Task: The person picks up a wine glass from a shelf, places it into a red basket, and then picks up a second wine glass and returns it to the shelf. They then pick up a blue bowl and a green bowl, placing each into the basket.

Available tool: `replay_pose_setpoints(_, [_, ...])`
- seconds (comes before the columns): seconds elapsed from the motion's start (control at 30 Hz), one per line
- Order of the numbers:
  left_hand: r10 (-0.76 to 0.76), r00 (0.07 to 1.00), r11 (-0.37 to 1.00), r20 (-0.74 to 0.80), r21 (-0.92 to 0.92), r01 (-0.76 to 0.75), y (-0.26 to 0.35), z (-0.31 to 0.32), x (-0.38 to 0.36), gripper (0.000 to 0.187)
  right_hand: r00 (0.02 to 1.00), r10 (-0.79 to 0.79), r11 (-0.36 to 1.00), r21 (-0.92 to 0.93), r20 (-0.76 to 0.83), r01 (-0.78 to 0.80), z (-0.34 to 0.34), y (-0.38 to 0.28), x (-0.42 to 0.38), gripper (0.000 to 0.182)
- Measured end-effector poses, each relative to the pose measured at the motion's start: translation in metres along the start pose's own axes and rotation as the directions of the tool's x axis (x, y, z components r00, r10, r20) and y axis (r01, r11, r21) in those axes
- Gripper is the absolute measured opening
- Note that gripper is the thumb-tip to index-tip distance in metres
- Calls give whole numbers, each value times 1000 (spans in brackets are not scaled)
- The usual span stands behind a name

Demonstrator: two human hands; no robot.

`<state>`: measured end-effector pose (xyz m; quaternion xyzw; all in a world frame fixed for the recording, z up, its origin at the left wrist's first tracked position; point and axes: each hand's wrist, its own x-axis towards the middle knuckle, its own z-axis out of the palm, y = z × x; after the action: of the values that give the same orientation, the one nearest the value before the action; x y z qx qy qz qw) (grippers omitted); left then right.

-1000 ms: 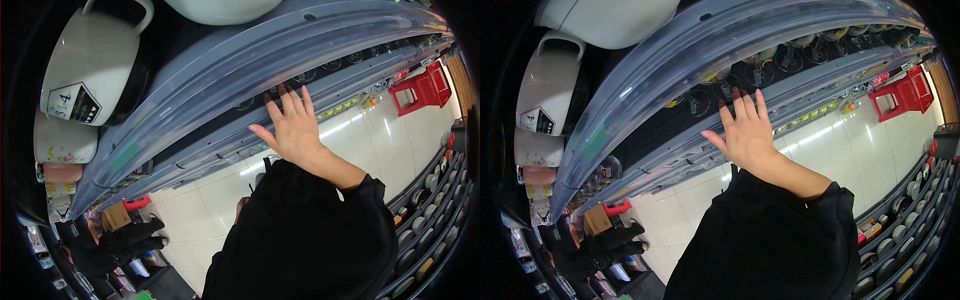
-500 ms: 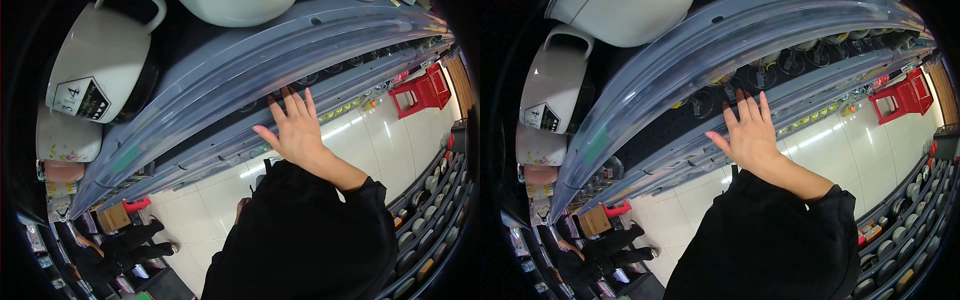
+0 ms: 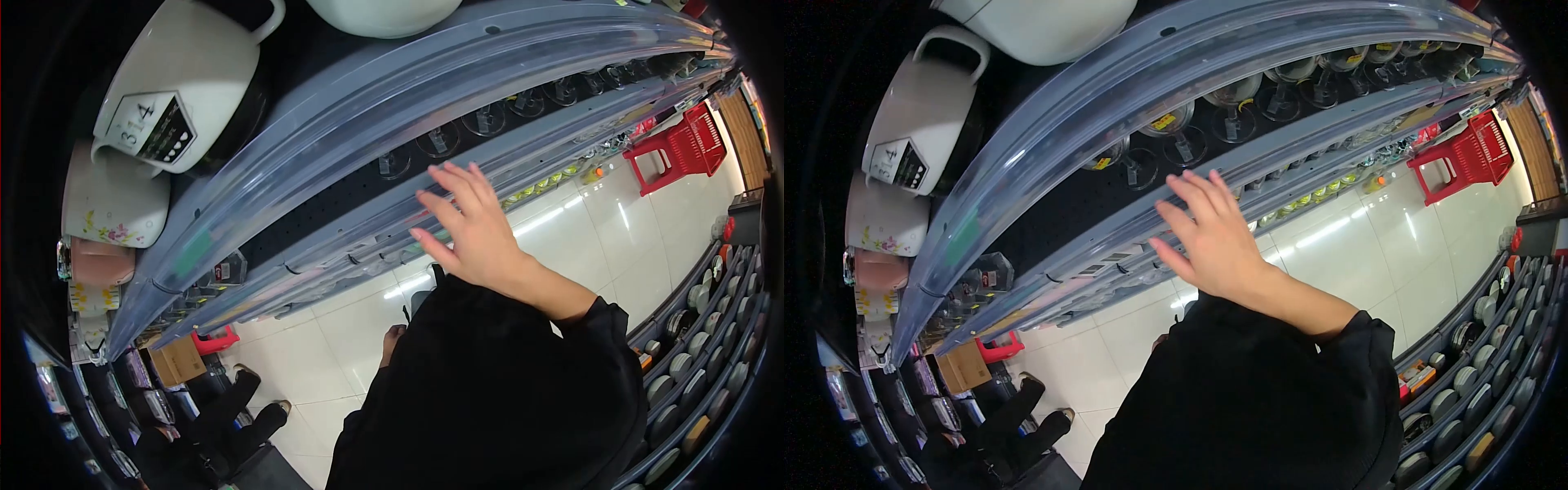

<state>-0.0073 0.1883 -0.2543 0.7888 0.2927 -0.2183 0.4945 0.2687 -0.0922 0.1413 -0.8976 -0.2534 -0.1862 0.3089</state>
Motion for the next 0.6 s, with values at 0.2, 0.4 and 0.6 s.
replay_pose_setpoints(0.2, [-53,998,996,-30,-79,50,-14,5,-11,32,984,-128,919,386,121,72,3,-30,-26,32])
replay_pose_setpoints(0.4, [-15,996,999,87,-39,18,-2,5,-25,37,910,-289,901,406,298,153,4,-59,-69,34])
replay_pose_setpoints(0.6, [-171,917,911,360,-298,287,-20,49,-16,43,855,-257,899,436,450,41,-11,-74,-114,33])
